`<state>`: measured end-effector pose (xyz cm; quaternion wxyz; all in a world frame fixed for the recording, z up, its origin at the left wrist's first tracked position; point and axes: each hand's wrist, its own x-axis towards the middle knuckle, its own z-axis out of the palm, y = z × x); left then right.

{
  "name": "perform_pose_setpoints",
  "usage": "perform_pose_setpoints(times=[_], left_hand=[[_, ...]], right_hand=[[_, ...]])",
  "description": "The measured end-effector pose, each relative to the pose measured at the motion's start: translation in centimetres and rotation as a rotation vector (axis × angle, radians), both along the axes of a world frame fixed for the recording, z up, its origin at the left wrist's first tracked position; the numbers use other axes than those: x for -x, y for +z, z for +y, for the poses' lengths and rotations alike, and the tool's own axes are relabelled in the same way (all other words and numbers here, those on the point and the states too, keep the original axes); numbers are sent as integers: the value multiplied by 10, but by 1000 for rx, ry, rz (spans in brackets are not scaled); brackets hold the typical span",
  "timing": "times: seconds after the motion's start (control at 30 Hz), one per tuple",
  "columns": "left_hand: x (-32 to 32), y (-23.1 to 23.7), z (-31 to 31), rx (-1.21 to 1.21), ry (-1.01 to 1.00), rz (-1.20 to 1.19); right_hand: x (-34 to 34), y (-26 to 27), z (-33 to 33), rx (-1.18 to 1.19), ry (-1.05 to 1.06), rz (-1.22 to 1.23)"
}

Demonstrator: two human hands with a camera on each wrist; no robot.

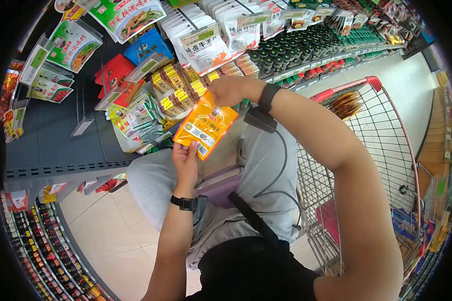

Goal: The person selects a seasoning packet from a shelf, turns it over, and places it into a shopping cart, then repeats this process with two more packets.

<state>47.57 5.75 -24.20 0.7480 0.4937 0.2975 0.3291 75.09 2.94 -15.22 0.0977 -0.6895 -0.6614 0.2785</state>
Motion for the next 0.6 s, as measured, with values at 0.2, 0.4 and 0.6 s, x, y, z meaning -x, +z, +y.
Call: perform_pose_setpoints(times=[0.2, 0.4, 0.6], left_hand=[[2, -10, 1, -11, -7, -38], [5, -7, 1, 179, -51, -84], [2, 5, -3, 226, -21, -30]], right_hand=[[-6, -11, 1, -63, -6, -68], [4, 20, 3, 14, 24, 238], [7, 18, 3, -84, 47, 282]])
